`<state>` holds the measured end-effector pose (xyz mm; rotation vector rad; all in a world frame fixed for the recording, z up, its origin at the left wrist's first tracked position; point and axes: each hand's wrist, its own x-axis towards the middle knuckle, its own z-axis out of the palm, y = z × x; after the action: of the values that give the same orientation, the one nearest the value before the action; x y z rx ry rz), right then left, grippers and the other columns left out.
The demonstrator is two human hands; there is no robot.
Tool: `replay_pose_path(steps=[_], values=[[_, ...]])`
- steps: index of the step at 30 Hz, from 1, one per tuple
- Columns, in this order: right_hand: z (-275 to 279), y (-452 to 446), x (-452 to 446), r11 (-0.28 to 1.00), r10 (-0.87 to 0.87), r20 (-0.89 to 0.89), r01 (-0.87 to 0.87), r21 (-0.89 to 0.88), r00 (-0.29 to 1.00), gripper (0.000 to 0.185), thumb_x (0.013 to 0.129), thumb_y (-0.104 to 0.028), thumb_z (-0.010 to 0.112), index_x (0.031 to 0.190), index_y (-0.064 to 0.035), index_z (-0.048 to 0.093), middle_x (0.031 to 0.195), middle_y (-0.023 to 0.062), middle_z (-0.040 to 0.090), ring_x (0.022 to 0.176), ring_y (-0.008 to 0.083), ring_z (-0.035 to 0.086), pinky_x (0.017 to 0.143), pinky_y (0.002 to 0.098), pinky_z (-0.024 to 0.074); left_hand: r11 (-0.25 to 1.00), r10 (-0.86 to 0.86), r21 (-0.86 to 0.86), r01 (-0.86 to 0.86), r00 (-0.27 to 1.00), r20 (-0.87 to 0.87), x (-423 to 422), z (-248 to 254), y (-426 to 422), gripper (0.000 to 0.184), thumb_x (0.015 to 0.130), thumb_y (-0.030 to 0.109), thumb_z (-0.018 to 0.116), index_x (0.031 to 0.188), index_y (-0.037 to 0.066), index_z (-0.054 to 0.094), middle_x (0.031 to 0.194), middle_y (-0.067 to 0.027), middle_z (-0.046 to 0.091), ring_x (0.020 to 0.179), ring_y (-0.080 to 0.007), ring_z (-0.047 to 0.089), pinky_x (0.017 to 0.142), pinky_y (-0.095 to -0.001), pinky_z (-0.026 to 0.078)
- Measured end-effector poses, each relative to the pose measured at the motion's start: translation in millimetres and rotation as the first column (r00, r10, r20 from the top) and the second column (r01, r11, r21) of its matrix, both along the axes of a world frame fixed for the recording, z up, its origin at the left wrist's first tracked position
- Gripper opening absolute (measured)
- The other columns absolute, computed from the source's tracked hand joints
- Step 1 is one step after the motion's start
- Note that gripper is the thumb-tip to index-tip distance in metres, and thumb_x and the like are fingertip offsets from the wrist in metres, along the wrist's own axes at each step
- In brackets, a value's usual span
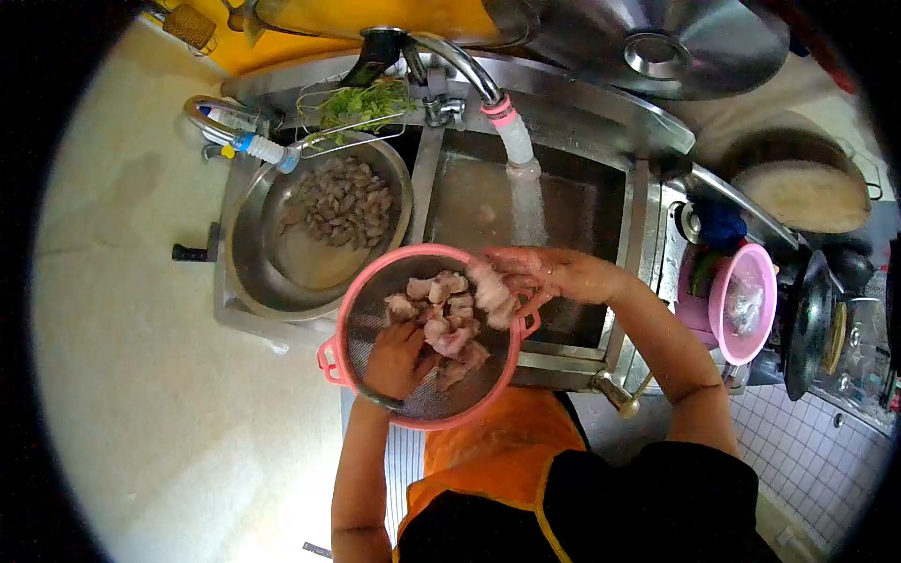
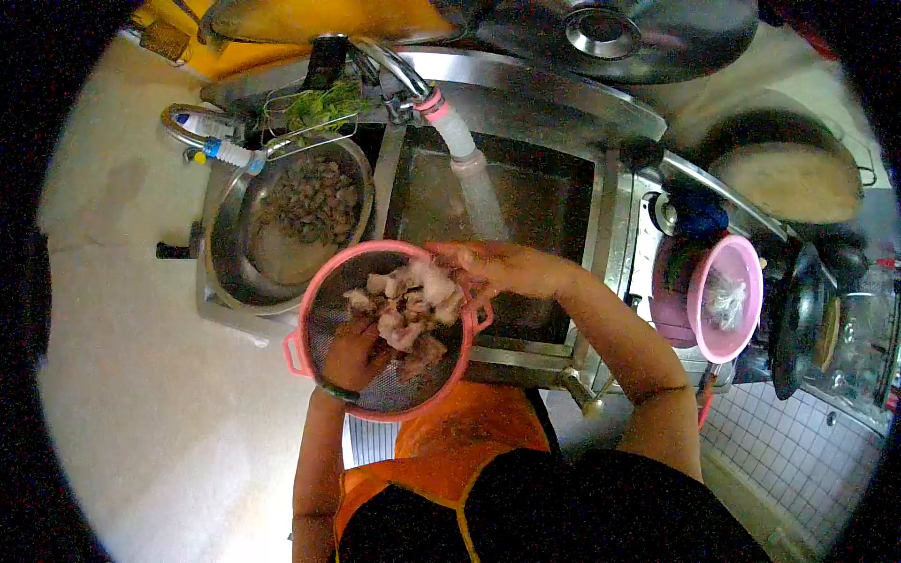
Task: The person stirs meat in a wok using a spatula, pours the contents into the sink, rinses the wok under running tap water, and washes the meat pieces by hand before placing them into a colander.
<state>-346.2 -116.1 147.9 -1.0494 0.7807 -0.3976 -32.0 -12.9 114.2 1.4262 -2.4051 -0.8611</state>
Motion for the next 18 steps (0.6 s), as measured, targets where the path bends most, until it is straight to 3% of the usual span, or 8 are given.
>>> replay_pose_path(steps=[1, 2, 3, 4, 5, 7, 8, 18], values=[[14.7, -5.5, 2.2, 0.996, 0.082, 0.006, -0.082, 0.048, 0.997, 0.057, 0.095, -0.044, 0.049, 0.136, -0.0054, 0.044, 0.131, 0.0098, 0.052, 0.111, 0.0215, 0.057, 0.076, 0.0328, 0.0544, 1.0, 0.0, -0.012, 0.0, 1.0, -0.004, 0.1, -0.9, 0.4, 0.037, 0.072, 0.022, 0.071, 0.1, 0.001, 0.058, 0.105, -0.0176, 0.058, 0.098, -0.0353, 0.054, 0.087, -0.0449, 0.042], [-10.0, -16.4, -5.6, 1.0, 0.002, -0.085, -0.002, 0.002, 0.996, 0.055, 0.094, -0.045, 0.049, 0.13, -0.0036, 0.05, 0.127, 0.0113, 0.055, 0.109, 0.0223, 0.058, 0.079, 0.034, 0.0539, 1.0, -0.002, -0.025, 0.002, 1.0, -0.009, 0.2, -1.7, -0.2, 0.037, 0.072, 0.022, 0.071, 0.1, 0.001, 0.058, 0.106, -0.0175, 0.058, 0.099, -0.0354, 0.054, 0.087, -0.045, 0.042], [-44.7, -32.7, -19.1, 0.999, -0.017, -0.371, 0.004, -0.037, 0.929, 0.056, 0.093, -0.045, 0.05, 0.129, -0.003, 0.051, 0.126, 0.0124, 0.056, 0.109, 0.0231, 0.057, 0.079, 0.0343, 0.054, 1.0, -0.009, -0.019, 0.009, 1.0, -0.001, 0.4, -1.3, -1.4, 0.037, 0.072, 0.022, 0.071, 0.1, 0.001, 0.058, 0.106, -0.0174, 0.058, 0.099, -0.0354, 0.054, 0.087, -0.045, 0.042], [-83.7, -43.6, -30.1, 0.997, -0.044, -0.624, -0.003, -0.074, 0.78, 0.056, 0.092, -0.045, 0.052, 0.129, -0.0025, 0.051, 0.124, 0.0135, 0.057, 0.11, 0.0238, 0.057, 0.079, 0.0346, 0.0541, 1.0, -0.014, -0.01, 0.014, 1.0, 0.007, 0.8, -0.5, -1.7, 0.037, 0.073, 0.021, 0.071, 0.1, 0.001, 0.058, 0.106, -0.0173, 0.058, 0.099, -0.0353, 0.054, 0.088, -0.0451, 0.042], [-122.0, -44.4, -32.1, 0.969, 0.059, -0.826, -0.231, -0.088, 0.561, 0.052, 0.092, -0.042, 0.052, 0.126, -0.0029, 0.053, 0.122, 0.0129, 0.058, 0.106, 0.0221, 0.059, 0.079, 0.0346, 0.053, 1.0, -0.019, 0.001, 0.019, 1.0, 0.016, 1.1, -0.5, -1.1, 0.036, 0.073, 0.021, 0.07, 0.1, 0.001, 0.058, 0.107, -0.0172, 0.058, 0.099, -0.0353, 0.054, 0.088, -0.0451, 0.042], [-213.3, -14.7, -38.9, 0.857, -0.054, -0.96, -0.48, -0.185, 0.274, 0.046, 0.091, -0.037, 0.055, 0.123, -0.0039, 0.054, 0.117, 0.0115, 0.059, 0.099, 0.0201, 0.061, 0.078, 0.0341, 0.052, 0.999, -0.016, -0.052, 0.015, 1.0, -0.006, 0.9, -4.3, 0.8, 0.036, 0.073, 0.021, 0.07, 0.1, 0.001, 0.058, 0.105, -0.0166, 0.058, 0.098, -0.035, 0.054, 0.087, -0.0451, 0.042], [-241.7, -0.6, -38.1, 0.813, -0.045, -0.97, -0.556, -0.173, 0.237, 0.046, 0.091, -0.037, 0.055, 0.123, -0.004, 0.054, 0.116, 0.0113, 0.059, 0.099, 0.0201, 0.061, 0.078, 0.0342, 0.0521, 0.997, -0.016, -0.079, 0.015, 1.0, -0.015, 1.6, -6.0, 1.1, 0.036, 0.073, 0.021, 0.07, 0.1, 0.001, 0.058, 0.104, -0.0163, 0.058, 0.097, -0.0348, 0.054, 0.087, -0.0451, 0.042], [-302.8, 104.5, 37.9, 0.674, 0.299, -0.881, -0.735, -0.076, 0.366, 0.042, 0.09, -0.034, 0.057, 0.122, -0.0058, 0.054, 0.113, 0.0096, 0.06, 0.095, 0.0199, 0.061, 0.077, 0.0354, 0.0526, 1.0, -0.027, -0.01, 0.027, 1.0, 0.016, -1.0, 2.0, -4.7, 0.036, 0.07, 0.019, 0.071, 0.099, 0.001, 0.057, 0.099, -0.0151, 0.057, 0.094, -0.034, 0.053, 0.086, -0.0436, 0.042]])
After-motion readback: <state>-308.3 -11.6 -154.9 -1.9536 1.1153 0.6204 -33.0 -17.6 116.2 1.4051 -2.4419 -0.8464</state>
